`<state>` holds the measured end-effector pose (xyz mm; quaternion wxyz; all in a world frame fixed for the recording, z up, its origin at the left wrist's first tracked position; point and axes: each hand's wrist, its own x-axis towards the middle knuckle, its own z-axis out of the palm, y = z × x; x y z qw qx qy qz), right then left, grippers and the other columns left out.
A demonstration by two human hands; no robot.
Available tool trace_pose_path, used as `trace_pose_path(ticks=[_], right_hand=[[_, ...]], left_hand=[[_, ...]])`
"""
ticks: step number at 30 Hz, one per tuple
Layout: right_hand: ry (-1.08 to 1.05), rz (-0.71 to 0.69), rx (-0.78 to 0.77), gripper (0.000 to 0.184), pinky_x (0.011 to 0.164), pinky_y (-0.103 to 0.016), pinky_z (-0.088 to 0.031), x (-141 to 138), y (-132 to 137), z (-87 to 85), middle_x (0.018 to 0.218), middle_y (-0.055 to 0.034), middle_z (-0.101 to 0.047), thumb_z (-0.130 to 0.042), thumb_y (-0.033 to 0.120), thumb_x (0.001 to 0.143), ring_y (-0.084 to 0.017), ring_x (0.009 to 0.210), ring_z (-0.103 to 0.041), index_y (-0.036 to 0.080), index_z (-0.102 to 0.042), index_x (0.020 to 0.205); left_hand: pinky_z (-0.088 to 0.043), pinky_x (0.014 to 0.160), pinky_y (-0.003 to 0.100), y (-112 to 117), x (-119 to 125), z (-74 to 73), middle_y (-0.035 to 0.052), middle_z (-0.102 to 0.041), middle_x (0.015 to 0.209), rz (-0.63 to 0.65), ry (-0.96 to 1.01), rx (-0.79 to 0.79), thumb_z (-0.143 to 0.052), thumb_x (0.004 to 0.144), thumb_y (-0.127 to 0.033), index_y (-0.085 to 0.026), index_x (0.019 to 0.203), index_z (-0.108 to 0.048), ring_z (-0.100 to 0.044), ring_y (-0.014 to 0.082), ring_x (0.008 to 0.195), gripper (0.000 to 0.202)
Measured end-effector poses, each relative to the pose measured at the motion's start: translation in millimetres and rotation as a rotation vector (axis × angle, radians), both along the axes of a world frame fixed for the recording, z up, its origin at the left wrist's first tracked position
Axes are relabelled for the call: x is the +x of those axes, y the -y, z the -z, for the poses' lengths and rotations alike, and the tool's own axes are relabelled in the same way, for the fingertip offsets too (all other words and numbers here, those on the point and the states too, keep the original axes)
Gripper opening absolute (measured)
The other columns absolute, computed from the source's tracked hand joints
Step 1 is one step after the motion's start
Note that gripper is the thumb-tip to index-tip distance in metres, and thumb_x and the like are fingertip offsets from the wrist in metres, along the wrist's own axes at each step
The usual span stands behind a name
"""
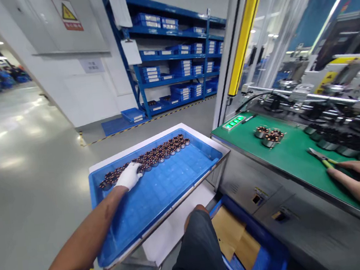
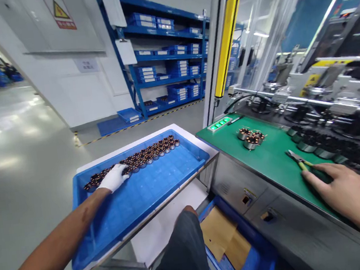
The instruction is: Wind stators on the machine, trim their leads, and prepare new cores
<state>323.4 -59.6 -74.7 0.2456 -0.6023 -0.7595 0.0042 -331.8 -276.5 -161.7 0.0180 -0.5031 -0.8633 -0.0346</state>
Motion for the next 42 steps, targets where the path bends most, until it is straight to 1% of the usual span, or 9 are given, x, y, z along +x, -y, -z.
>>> trace_pose_path(ticks=[2,6,10,13,19,28,32,35,42], right_hand=[[0.11,0.06,-0.08,0.042,0.08,-0.044,-0.042,-26.5,23.0,-20.4,0.114,-0.0318,-0.066,-0.06,0.037,0.09,-0.035,0.111,-0.062,0.0,-0.073,0.105],[0.135,0.056,-0.057,0.037,0.093,-0.037,-0.045,-51.2,37.7,-34.0,0.117,-0.0248,-0.067,-0.055,0.032,0.093,-0.03,0.111,-0.063,0.002,-0.073,0.106],[0.177,0.07,-0.024,0.027,0.1,-0.037,-0.045,-48.3,33.6,-28.0,0.115,-0.0168,-0.068,-0.056,0.03,0.095,-0.024,0.11,-0.062,0.009,-0.07,0.105],[0.194,0.106,-0.005,0.024,0.096,-0.042,-0.049,-48.7,37.1,-26.1,0.112,-0.0083,-0.067,-0.058,0.035,0.096,-0.02,0.106,-0.063,0.014,-0.066,0.104],[0.13,0.15,0.063,0.024,0.091,-0.042,-0.053,-57.4,47.2,-28.8,0.109,-0.0065,-0.066,-0.06,0.036,0.095,-0.019,0.101,-0.064,0.014,-0.065,0.105],[-0.097,0.015,0.078,0.029,0.091,-0.043,-0.053,-52.5,46.8,-27.0,0.117,-0.0077,-0.063,-0.06,0.037,0.094,-0.021,0.103,-0.063,0.015,-0.062,0.115],[-0.261,-0.067,0.142,0.031,0.1,-0.049,-0.048,-48.3,45.8,-30.3,0.125,-0.0097,-0.061,-0.062,0.036,0.093,-0.024,0.115,-0.058,0.016,-0.062,0.116],[-0.456,-0.126,0.217,0.036,0.108,-0.052,-0.04,-53.2,63.7,-32.7,0.13,-0.0168,-0.058,-0.066,0.038,0.088,-0.03,0.127,-0.051,0.014,-0.064,0.114],[-0.936,-0.409,-0.059,0.041,0.069,-0.028,-0.059,-100.6,182.7,-13.2,0.091,-0.008,-0.074,-0.069,0.055,0.081,-0.017,0.076,-0.07,0.018,-0.064,0.097]], left_hand=[[-0.051,0.093,0.048,-7.0,13.8,-16.1,0.0207,-0.058,0.129,0.022,-0.041,0.035,-0.062,0.086,-0.031,-0.008,0.123,-0.059,-0.064,0.0316,0.108,0.044],[-0.05,0.092,0.05,-51.4,66.5,-72.3,0.0226,-0.06,0.127,0.236,-0.107,0.211,-0.055,0.086,-0.041,-0.009,0.126,-0.057,-0.062,0.04,0.111,0.051],[-0.041,0.106,0.049,-116.9,149.7,-131.8,0.0141,-0.06,0.132,0.559,-0.122,0.404,-0.054,0.089,-0.04,-0.019,0.123,-0.061,-0.052,0.0361,0.126,0.041],[-0.035,0.111,0.053,-155.7,221.5,-155.1,0.0108,-0.056,0.14,0.736,-0.121,0.521,-0.056,0.089,-0.027,-0.025,0.121,-0.064,-0.039,0.0371,0.138,0.034],[-0.036,0.111,0.051,-191.2,330.8,-144.0,0.008,-0.049,0.149,0.906,-0.142,0.677,-0.064,0.075,-0.008,-0.03,0.119,-0.068,-0.04,0.0377,0.14,0.049],[-0.039,0.106,0.057,-229.6,346.0,-139.8,0.0141,-0.055,0.141,0.969,-0.013,0.572,-0.071,0.073,-0.029,-0.02,0.084,-0.071,-0.041,0.0424,0.137,0.014],[-0.041,0.107,0.055,-220.8,352.4,-140.9,0.0147,-0.059,0.136,1.005,0.119,0.582,-0.072,0.073,-0.022,-0.018,0.075,-0.064,-0.048,0.0372,0.132,0.009],[-0.048,0.102,0.042,-182.9,357.2,-138.1,0.0146,-0.062,0.13,1.077,0.203,0.655,-0.065,0.081,-0.019,-0.018,0.08,-0.058,-0.058,0.0259,0.123,0.007],[-0.053,0.097,0.031,-61.4,361.2,-120.1,0.0139,-0.062,0.128,1.338,0.297,0.916,-0.059,0.088,-0.016,-0.02,0.101,-0.056,-0.061,0.0184,0.119,0.013]])
